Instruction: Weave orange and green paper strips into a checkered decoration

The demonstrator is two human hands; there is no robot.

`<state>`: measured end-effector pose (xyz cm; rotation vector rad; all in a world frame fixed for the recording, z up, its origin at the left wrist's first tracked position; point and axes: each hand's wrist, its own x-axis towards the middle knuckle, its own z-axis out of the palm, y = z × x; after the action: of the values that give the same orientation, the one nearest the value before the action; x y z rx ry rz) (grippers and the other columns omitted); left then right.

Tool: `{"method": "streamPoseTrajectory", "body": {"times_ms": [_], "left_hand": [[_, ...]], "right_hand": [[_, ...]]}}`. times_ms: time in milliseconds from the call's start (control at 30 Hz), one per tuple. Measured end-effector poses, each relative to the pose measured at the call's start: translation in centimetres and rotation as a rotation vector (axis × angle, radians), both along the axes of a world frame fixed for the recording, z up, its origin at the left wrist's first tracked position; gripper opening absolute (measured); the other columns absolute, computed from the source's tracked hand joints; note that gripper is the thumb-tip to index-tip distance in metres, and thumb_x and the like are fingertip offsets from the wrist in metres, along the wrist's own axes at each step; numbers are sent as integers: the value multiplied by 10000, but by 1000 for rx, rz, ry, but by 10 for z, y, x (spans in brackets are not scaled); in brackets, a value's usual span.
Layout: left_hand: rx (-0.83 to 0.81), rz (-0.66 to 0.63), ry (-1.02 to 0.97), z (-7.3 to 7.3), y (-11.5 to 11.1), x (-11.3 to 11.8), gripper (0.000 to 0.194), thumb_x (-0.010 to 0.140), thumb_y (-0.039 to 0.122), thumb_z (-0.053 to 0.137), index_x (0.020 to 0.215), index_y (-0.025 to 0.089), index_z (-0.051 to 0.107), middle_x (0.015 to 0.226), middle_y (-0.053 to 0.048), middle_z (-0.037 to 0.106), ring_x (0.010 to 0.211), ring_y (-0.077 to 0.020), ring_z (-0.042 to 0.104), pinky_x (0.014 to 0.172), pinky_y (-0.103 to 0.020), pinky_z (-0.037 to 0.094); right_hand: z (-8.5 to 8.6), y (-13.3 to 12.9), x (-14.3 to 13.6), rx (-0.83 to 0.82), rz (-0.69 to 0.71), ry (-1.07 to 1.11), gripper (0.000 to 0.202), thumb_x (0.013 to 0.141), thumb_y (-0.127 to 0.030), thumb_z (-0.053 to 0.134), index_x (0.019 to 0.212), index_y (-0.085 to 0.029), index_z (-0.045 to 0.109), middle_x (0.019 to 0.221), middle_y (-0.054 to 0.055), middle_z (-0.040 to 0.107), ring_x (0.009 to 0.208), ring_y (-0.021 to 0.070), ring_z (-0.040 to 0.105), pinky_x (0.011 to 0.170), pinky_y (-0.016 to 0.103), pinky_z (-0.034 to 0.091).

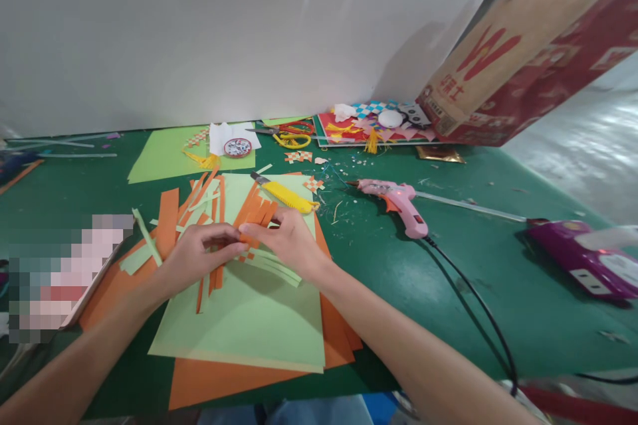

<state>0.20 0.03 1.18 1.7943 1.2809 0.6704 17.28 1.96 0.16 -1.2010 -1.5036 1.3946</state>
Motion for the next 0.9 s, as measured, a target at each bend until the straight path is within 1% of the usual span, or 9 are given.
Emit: {"method": "streamPoseTrajectory", "body": {"times_ms": [133, 200, 333, 433, 567, 767, 833, 900], "left_hand": [[-16, -2, 57, -2, -1, -1, 229, 802, 356, 569, 687, 170, 635, 673, -2, 664, 615, -119, 567, 582, -219, 419], [-10, -1, 71, -3, -1, -1, 241, 806, 361, 560, 679, 169, 631, 663, -2, 655, 611, -120, 558, 577, -220, 408], [9, -1, 72, -4, -1, -1, 266, 813, 377, 546, 673, 165, 624, 654, -3, 644, 595, -116, 542, 562, -217, 393], [40, 6, 76, -4, -2, 1, 290, 821, 379, 529, 649, 162, 616, 604, 4, 618, 550, -106, 508, 524, -211, 369], [93, -5, 74, -4, -3, 2, 272, 829, 332, 521, 634, 166, 613, 553, 22, 597, 485, -84, 459, 482, -198, 335], [162, -51, 73, -3, -3, 2, 263, 841, 279, 497, 612, 167, 565, 543, 38, 563, 479, -75, 430, 487, -195, 311], [165, -61, 66, -3, -3, 2, 263, 841, 264, 485, 601, 167, 533, 544, 43, 532, 490, -74, 420, 496, -196, 304], [164, -57, 58, -2, -3, 2, 288, 841, 256, 465, 567, 168, 467, 509, 55, 441, 476, -70, 367, 483, -201, 276]], "right_hand": [[2, -1, -1, -9, -1, 26, 305, 679, -395, 642, 560, -155, 495, 544, -50, 409, 513, 61, 315, 486, 240, 253], [2, -2, -1, -25, 5, 60, 284, 674, -382, 648, 579, -150, 514, 563, -46, 435, 522, 61, 330, 492, 238, 264], [2, -3, -2, -43, 15, 123, 230, 671, -352, 650, 647, -135, 576, 634, -18, 530, 565, 74, 410, 536, 239, 326], [2, -3, -3, -25, 13, 131, 224, 668, -343, 653, 627, -140, 566, 616, -21, 530, 561, 76, 419, 537, 237, 336], [1, -4, -5, 14, 4, 120, 226, 681, -349, 645, 620, -147, 565, 619, -18, 546, 560, 81, 439, 540, 236, 359], [-2, -4, -5, 46, -5, 93, 214, 701, -359, 638, 667, -150, 603, 659, -3, 599, 571, 93, 478, 548, 237, 387], [-2, -4, -5, 51, -4, 91, 219, 705, -366, 638, 671, -152, 605, 658, -2, 606, 570, 96, 485, 548, 238, 390], [-2, -4, -4, 54, -2, 84, 219, 708, -366, 638, 676, -151, 612, 669, 4, 618, 580, 101, 499, 555, 240, 397]]}}
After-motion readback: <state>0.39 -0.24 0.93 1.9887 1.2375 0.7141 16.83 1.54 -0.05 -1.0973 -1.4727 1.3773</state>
